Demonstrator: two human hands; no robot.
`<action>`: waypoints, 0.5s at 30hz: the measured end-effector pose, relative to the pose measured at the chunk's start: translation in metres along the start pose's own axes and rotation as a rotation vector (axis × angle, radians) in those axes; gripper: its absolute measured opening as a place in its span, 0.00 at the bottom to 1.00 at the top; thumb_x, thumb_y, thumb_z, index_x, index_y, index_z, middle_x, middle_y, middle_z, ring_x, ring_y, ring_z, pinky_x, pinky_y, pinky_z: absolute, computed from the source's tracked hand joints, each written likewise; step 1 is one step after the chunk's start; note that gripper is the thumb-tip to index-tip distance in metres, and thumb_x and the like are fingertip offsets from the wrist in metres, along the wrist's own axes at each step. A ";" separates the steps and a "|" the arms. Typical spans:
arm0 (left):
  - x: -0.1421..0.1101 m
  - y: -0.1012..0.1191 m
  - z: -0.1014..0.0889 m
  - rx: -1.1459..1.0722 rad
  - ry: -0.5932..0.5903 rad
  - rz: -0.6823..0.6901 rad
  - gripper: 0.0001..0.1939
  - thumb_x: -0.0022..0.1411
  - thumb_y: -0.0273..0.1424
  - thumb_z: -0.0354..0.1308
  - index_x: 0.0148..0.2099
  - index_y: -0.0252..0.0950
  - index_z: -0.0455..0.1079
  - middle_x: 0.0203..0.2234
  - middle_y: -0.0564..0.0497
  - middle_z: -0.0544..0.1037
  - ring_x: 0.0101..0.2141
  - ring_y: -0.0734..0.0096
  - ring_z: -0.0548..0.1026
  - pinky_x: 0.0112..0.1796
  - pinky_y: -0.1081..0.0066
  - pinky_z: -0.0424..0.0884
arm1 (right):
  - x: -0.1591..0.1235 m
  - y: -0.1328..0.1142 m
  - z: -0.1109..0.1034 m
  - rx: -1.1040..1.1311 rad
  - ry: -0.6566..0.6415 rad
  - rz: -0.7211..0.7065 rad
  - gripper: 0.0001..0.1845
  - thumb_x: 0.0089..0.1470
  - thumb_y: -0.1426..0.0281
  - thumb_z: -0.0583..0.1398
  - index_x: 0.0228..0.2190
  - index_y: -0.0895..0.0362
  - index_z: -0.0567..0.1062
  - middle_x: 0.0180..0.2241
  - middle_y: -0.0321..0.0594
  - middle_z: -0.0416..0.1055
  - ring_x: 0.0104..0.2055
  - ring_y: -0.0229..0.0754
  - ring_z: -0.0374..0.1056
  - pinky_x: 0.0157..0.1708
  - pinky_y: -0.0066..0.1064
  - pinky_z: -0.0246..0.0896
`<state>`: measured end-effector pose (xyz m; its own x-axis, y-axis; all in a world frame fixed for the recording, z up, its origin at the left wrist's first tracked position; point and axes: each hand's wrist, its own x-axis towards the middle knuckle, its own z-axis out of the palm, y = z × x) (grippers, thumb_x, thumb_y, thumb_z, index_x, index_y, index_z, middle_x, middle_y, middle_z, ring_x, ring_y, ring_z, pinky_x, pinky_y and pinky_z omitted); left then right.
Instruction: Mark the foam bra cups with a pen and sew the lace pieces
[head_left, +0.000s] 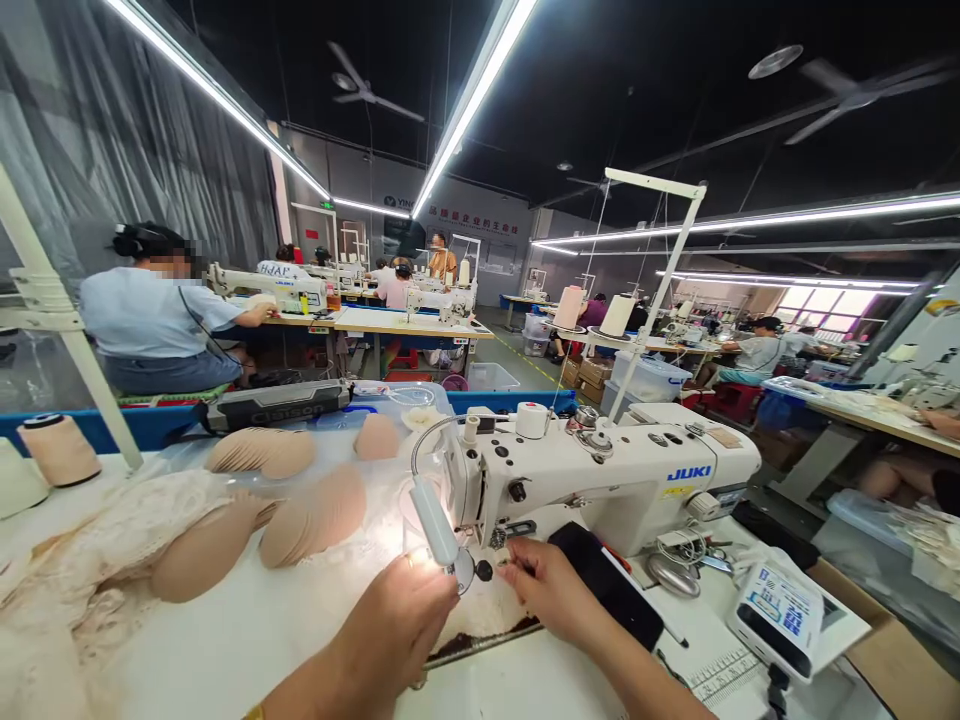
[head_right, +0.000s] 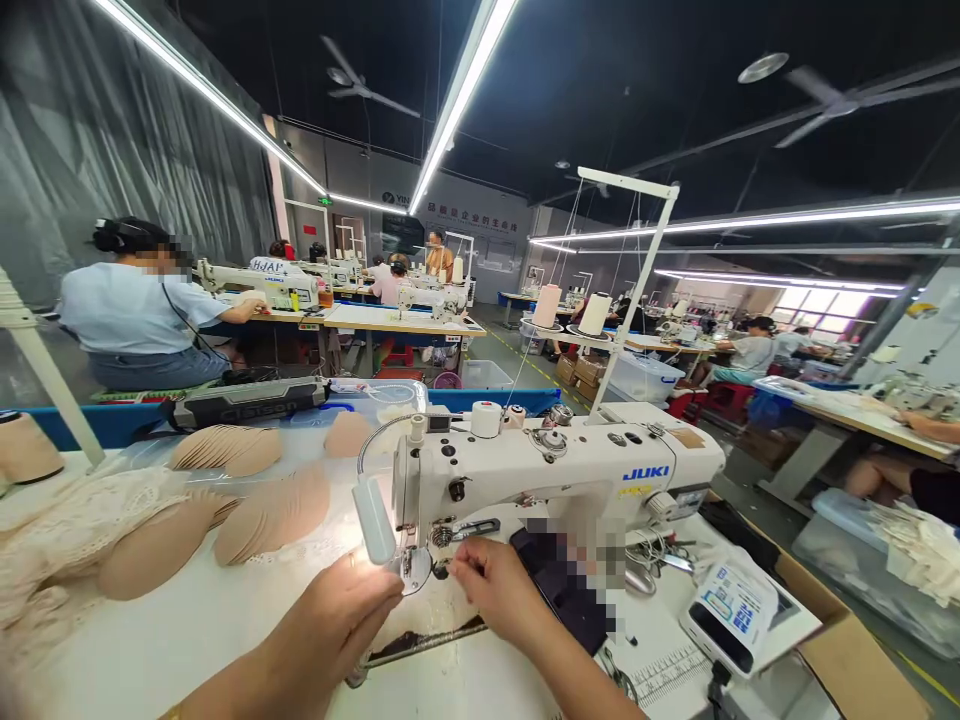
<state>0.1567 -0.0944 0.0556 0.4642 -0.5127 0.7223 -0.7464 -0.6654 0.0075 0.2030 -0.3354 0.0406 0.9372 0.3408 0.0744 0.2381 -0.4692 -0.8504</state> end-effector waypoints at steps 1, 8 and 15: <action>0.004 -0.002 -0.001 0.034 0.037 -0.014 0.15 0.74 0.21 0.46 0.33 0.41 0.61 0.23 0.55 0.71 0.24 0.68 0.69 0.27 0.70 0.65 | 0.013 0.001 0.003 -0.004 0.023 0.008 0.17 0.64 0.64 0.59 0.23 0.54 0.68 0.20 0.29 0.62 0.26 0.39 0.61 0.30 0.29 0.55; 0.004 -0.022 0.001 0.180 0.176 0.122 0.16 0.69 0.14 0.49 0.37 0.40 0.68 0.25 0.53 0.74 0.27 0.63 0.69 0.32 0.65 0.67 | 0.045 -0.015 0.022 -0.089 0.058 -0.006 0.15 0.62 0.64 0.67 0.26 0.54 0.73 0.28 0.35 0.74 0.35 0.44 0.71 0.41 0.36 0.64; -0.024 -0.015 0.018 0.160 0.177 0.170 0.23 0.66 0.15 0.46 0.56 0.33 0.73 0.41 0.43 0.84 0.34 0.59 0.79 0.38 0.60 0.73 | -0.028 -0.018 0.013 -0.025 -0.159 -0.027 0.10 0.56 0.71 0.61 0.23 0.53 0.68 0.20 0.28 0.63 0.26 0.37 0.59 0.27 0.28 0.49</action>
<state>0.1657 -0.0824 0.0257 0.2380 -0.5310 0.8133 -0.7152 -0.6623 -0.2231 0.1690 -0.3259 0.0475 0.8787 0.4772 0.0118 0.2707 -0.4779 -0.8357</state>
